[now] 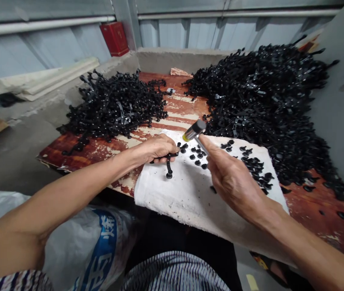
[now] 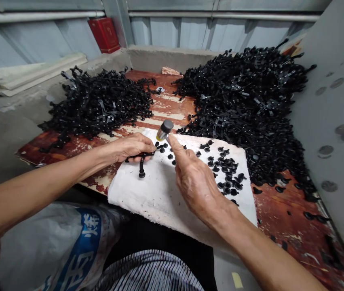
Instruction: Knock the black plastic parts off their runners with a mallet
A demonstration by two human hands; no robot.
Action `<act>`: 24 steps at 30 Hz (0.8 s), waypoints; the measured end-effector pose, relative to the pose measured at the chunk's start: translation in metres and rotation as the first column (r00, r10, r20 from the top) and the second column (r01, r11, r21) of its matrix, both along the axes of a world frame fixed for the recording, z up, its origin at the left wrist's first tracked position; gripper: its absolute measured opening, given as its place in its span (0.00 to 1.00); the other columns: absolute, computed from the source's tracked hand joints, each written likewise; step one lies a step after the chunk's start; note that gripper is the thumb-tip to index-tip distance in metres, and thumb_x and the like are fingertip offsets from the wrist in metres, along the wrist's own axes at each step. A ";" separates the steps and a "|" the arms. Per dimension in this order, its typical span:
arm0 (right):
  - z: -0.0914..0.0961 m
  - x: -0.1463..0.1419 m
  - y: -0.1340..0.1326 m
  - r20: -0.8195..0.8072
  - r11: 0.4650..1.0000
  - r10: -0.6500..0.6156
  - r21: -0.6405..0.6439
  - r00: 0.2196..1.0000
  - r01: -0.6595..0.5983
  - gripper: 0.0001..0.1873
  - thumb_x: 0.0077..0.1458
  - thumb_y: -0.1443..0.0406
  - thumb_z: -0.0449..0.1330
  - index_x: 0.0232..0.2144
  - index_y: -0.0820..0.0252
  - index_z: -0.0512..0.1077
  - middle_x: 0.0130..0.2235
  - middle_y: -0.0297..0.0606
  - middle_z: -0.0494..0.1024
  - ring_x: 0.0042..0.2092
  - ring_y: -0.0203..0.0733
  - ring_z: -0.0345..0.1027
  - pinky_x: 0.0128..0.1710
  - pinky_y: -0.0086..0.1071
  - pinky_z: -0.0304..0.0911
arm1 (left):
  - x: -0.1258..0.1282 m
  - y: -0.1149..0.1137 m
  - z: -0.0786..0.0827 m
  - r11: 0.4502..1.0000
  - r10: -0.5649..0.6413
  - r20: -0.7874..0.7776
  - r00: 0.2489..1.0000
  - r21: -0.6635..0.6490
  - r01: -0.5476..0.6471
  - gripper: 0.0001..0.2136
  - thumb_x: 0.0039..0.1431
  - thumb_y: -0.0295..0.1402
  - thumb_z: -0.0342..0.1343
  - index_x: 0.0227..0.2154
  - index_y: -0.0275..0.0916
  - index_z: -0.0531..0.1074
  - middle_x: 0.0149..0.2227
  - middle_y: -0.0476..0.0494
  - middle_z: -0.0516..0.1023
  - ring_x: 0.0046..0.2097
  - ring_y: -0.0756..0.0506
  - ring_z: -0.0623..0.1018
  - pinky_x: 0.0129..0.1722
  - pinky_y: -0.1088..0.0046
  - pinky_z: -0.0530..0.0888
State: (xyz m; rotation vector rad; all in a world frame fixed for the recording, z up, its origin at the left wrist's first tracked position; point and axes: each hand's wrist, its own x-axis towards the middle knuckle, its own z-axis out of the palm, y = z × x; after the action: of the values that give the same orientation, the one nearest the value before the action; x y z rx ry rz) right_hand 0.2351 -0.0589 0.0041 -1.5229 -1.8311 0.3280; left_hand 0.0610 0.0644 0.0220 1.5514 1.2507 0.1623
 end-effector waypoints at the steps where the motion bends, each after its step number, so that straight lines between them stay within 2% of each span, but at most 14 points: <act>1: -0.002 0.000 0.002 -0.002 1.000 -0.002 -0.005 1.000 0.002 0.30 0.56 0.68 0.51 0.62 0.58 0.67 0.28 0.41 0.73 0.28 0.43 0.64 0.33 0.39 0.66 | 0.000 0.000 0.000 1.000 -0.003 -0.009 1.000 0.005 0.003 0.10 0.56 0.28 0.54 0.20 0.36 0.68 0.19 0.48 0.71 0.12 0.56 0.60 0.10 0.79 0.52; 4: -0.001 0.000 0.004 -0.004 1.000 -0.001 -0.002 1.000 0.001 0.29 0.55 0.68 0.51 0.60 0.56 0.69 0.26 0.38 0.72 0.26 0.41 0.61 0.32 0.38 0.65 | 0.000 0.001 -0.001 1.000 -0.008 -0.008 1.000 0.011 0.008 0.11 0.57 0.28 0.53 0.20 0.36 0.68 0.18 0.48 0.71 0.12 0.56 0.61 0.10 0.79 0.52; 7: 0.008 0.000 0.004 0.008 0.994 -0.046 0.101 0.999 0.045 0.31 0.59 0.67 0.48 0.65 0.57 0.61 0.35 0.43 0.75 0.31 0.42 0.64 0.36 0.37 0.65 | -0.001 0.001 -0.002 1.000 -0.017 0.043 0.999 -0.010 0.017 0.11 0.57 0.28 0.54 0.19 0.36 0.68 0.19 0.48 0.71 0.12 0.56 0.62 0.10 0.80 0.52; 9: 0.011 0.000 0.004 0.076 0.990 -0.071 0.124 0.995 0.062 0.32 0.58 0.68 0.47 0.65 0.60 0.60 0.34 0.43 0.75 0.29 0.41 0.63 0.32 0.35 0.63 | -0.001 0.001 -0.003 1.000 -0.008 0.063 0.998 -0.025 0.009 0.11 0.57 0.28 0.54 0.19 0.36 0.68 0.18 0.48 0.71 0.12 0.57 0.62 0.10 0.80 0.52; 11: 0.010 0.001 0.007 0.172 0.998 -0.042 0.055 0.984 0.033 0.33 0.54 0.70 0.47 0.62 0.60 0.66 0.26 0.38 0.70 0.24 0.39 0.56 0.24 0.32 0.58 | -0.001 0.000 -0.003 0.999 0.011 0.054 0.998 -0.037 -0.009 0.12 0.57 0.28 0.54 0.19 0.36 0.67 0.17 0.48 0.71 0.11 0.57 0.60 0.10 0.80 0.51; 13: 0.009 0.001 0.009 0.215 1.000 0.003 -0.008 0.977 -0.001 0.33 0.52 0.71 0.48 0.60 0.57 0.69 0.22 0.34 0.65 0.21 0.37 0.50 0.21 0.30 0.54 | -0.002 -0.001 -0.005 0.999 0.021 0.054 0.998 -0.049 -0.019 0.12 0.57 0.28 0.54 0.18 0.36 0.67 0.17 0.48 0.70 0.11 0.57 0.60 0.09 0.80 0.51; 17: 0.009 0.000 0.009 0.115 0.996 -0.072 0.059 0.991 0.066 0.30 0.57 0.68 0.47 0.62 0.55 0.65 0.26 0.37 0.68 0.24 0.37 0.54 0.25 0.33 0.59 | -0.003 -0.001 -0.008 0.998 -0.006 0.104 0.995 -0.066 0.013 0.13 0.58 0.28 0.53 0.18 0.36 0.66 0.17 0.48 0.71 0.11 0.57 0.61 0.09 0.80 0.51; 20: 0.004 0.000 0.010 0.122 1.000 -0.027 0.008 0.992 0.027 0.31 0.54 0.69 0.48 0.59 0.57 0.68 0.22 0.34 0.63 0.21 0.36 0.48 0.24 0.33 0.56 | -0.004 -0.001 -0.010 0.999 -0.012 0.090 0.996 -0.048 0.017 0.13 0.58 0.28 0.53 0.18 0.36 0.66 0.16 0.48 0.71 0.11 0.57 0.61 0.09 0.80 0.51; 24: -0.001 0.003 0.012 0.127 0.999 -0.001 -0.042 0.992 0.006 0.30 0.54 0.68 0.48 0.59 0.56 0.67 0.22 0.33 0.65 0.22 0.37 0.52 0.25 0.33 0.54 | -0.004 0.000 -0.009 0.999 -0.009 0.060 0.998 -0.046 0.012 0.13 0.58 0.28 0.54 0.18 0.37 0.66 0.17 0.48 0.72 0.11 0.56 0.62 0.10 0.80 0.52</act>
State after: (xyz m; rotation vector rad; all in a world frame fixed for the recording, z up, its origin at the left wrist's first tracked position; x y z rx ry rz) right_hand 0.2386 -0.0472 0.0034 -1.6086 -1.9308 0.2755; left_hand 0.0572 0.0639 0.0133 1.5022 1.1914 0.1705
